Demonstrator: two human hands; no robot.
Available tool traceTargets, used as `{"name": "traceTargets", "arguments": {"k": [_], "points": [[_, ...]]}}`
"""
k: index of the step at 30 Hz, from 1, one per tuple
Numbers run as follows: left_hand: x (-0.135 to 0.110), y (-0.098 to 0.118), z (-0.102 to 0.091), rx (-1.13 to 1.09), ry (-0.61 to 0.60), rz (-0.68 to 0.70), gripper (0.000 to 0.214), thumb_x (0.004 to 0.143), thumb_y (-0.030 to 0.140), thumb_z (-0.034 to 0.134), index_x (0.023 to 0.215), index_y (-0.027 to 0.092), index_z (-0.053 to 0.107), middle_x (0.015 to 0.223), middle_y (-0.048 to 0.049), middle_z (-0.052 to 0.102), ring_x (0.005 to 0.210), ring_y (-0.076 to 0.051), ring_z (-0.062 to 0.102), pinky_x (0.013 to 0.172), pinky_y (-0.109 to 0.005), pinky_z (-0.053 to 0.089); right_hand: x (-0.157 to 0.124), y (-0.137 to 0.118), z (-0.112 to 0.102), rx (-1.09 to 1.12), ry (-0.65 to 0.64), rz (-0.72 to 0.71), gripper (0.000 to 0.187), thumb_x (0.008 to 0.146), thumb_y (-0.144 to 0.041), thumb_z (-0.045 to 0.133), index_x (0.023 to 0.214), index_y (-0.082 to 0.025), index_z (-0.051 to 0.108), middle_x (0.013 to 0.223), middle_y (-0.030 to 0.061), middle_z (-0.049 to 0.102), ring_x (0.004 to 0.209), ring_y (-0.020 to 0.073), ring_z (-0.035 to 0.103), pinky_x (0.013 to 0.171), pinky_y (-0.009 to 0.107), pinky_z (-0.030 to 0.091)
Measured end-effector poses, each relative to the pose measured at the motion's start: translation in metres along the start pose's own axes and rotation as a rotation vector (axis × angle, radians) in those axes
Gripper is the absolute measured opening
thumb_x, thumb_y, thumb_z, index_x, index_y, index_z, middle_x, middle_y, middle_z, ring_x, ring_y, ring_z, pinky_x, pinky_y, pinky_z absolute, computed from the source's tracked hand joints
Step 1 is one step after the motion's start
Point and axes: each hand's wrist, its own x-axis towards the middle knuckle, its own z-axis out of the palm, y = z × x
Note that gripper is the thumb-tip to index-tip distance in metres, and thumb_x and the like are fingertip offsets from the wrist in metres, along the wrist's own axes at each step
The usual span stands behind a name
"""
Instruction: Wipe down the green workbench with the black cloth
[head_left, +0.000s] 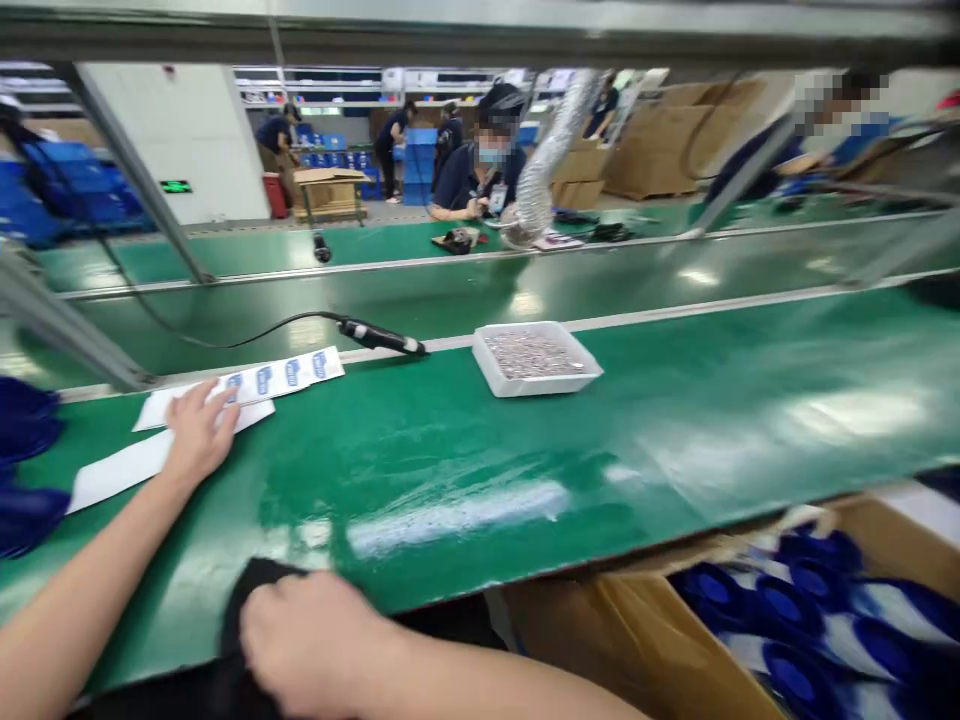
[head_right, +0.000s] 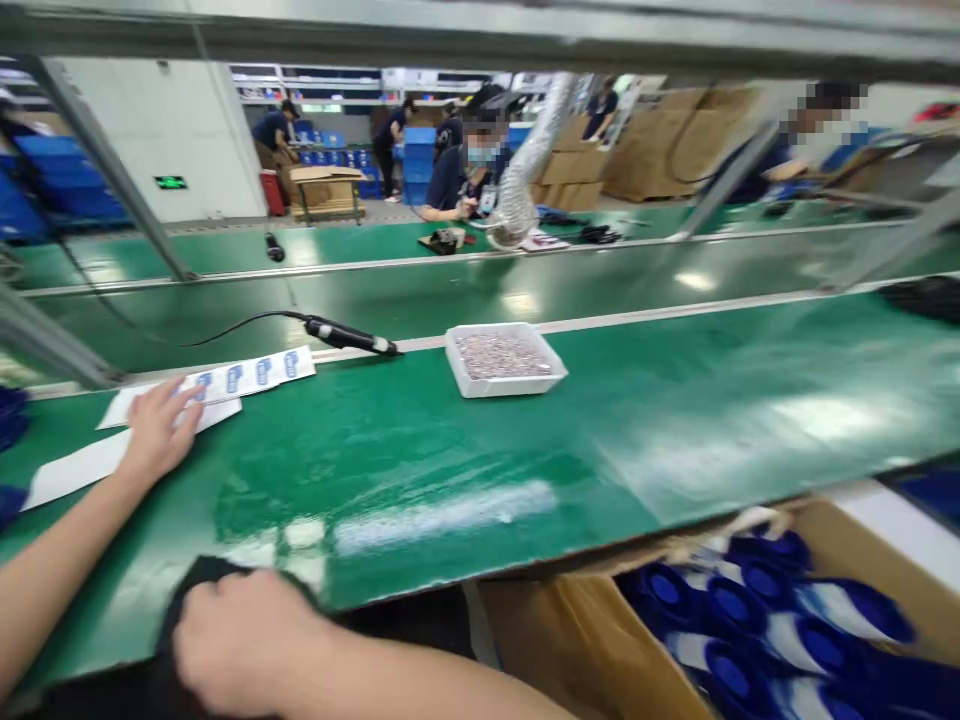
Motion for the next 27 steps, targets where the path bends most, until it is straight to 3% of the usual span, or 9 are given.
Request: {"name": "traceTargets", "arguments": {"k": [2, 3, 5, 7, 10, 16, 19, 23, 27], "points": [[-0.002, -0.005, 0.002, -0.003, 0.014, -0.007, 0.057, 0.106, 0.053, 0.036, 0.131, 0.016, 0.07, 0.147, -0.0196, 0.056, 0.14, -0.036, 0.048, 0.121, -0.062, 0.023, -0.052, 0.023, -0.007, -0.039, -0.015, 0.109, 0.017, 0.09, -0.023, 0.065, 0.103, -0.013, 0.067, 0.093, 0.0071, 0.065, 0.075, 0.0244, 0.064, 0.048, 0.037, 0.039], [-0.003, -0.007, 0.004, -0.009, 0.021, -0.014, 0.054, 0.106, 0.052, 0.037, 0.131, 0.018, 0.07, 0.148, -0.0182, 0.056, 0.14, -0.034, 0.048, 0.121, -0.06, 0.023, -0.081, 0.037, -0.01, -0.059, 0.048, 0.128, 0.03, 0.088, -0.023, 0.067, 0.116, -0.012, 0.066, 0.096, 0.0079, 0.067, 0.079, 0.0251, 0.065, 0.054, 0.038, 0.044], [-0.002, -0.011, 0.007, -0.032, 0.044, -0.03, 0.05, 0.107, 0.05, 0.039, 0.132, 0.021, 0.07, 0.147, -0.0163, 0.056, 0.139, -0.031, 0.049, 0.12, -0.057, 0.026, -0.128, 0.065, -0.017, -0.174, 0.181, 0.083, 0.043, 0.088, -0.011, 0.057, 0.131, -0.013, 0.062, 0.1, 0.0096, 0.07, 0.083, 0.0248, 0.066, 0.061, 0.037, 0.047], [0.002, -0.014, 0.01, -0.059, 0.065, -0.03, 0.046, 0.108, 0.049, 0.041, 0.133, 0.024, 0.069, 0.148, -0.0138, 0.056, 0.14, -0.029, 0.048, 0.121, -0.055, 0.026, -0.146, 0.084, -0.024, -0.259, 0.19, -0.03, 0.051, 0.087, -0.003, 0.048, 0.136, -0.012, 0.059, 0.101, 0.0104, 0.071, 0.084, 0.0219, 0.066, 0.068, 0.034, 0.05], [0.011, -0.018, 0.014, -0.081, 0.123, -0.033, 0.044, 0.108, 0.049, 0.044, 0.134, 0.023, 0.068, 0.152, -0.0149, 0.053, 0.142, -0.029, 0.045, 0.122, -0.055, 0.023, -0.107, 0.081, -0.025, -0.185, 0.092, -0.165, 0.054, 0.083, -0.002, 0.047, 0.135, -0.011, 0.058, 0.098, 0.0089, 0.069, 0.081, 0.0214, 0.062, 0.064, 0.034, 0.046], [0.013, -0.038, 0.009, -0.102, 0.172, 0.008, 0.045, 0.108, 0.049, 0.042, 0.133, 0.02, 0.068, 0.149, -0.0161, 0.055, 0.141, -0.029, 0.047, 0.122, -0.054, 0.024, 0.074, 0.022, 0.008, -0.024, -0.148, -0.467, 0.035, 0.095, -0.027, 0.064, 0.126, -0.012, 0.06, 0.104, 0.005, 0.064, 0.085, 0.0216, 0.056, 0.055, 0.039, 0.034], [0.005, -0.058, -0.006, -0.115, 0.172, 0.029, 0.048, 0.108, 0.049, 0.041, 0.136, 0.018, 0.066, 0.151, -0.016, 0.053, 0.141, -0.028, 0.047, 0.12, -0.05, 0.031, 0.125, 0.028, 0.009, -0.046, -0.143, -0.434, 0.022, 0.1, -0.031, 0.061, 0.117, -0.016, 0.063, 0.107, 0.0047, 0.064, 0.089, 0.0202, 0.059, 0.056, 0.037, 0.03], [-0.011, -0.084, -0.029, -0.147, 0.193, 0.005, 0.049, 0.109, 0.048, 0.042, 0.136, 0.014, 0.065, 0.143, -0.0174, 0.059, 0.136, -0.027, 0.052, 0.118, -0.046, 0.036, 0.101, 0.081, -0.009, -0.103, -0.044, -0.151, 0.025, 0.104, -0.023, 0.053, 0.125, -0.018, 0.065, 0.105, 0.0061, 0.065, 0.093, 0.0204, 0.061, 0.065, 0.035, 0.036], [-0.019, -0.094, -0.04, -0.197, 0.206, -0.007, 0.047, 0.109, 0.045, 0.042, 0.136, 0.014, 0.064, 0.137, -0.0146, 0.064, 0.13, -0.024, 0.057, 0.114, -0.042, 0.042, 0.003, 0.115, -0.025, -0.012, -0.057, -0.306, 0.039, 0.104, -0.016, 0.041, 0.136, -0.022, 0.064, 0.089, 0.0081, 0.062, 0.079, 0.0208, 0.058, 0.066, 0.035, 0.04]]}}
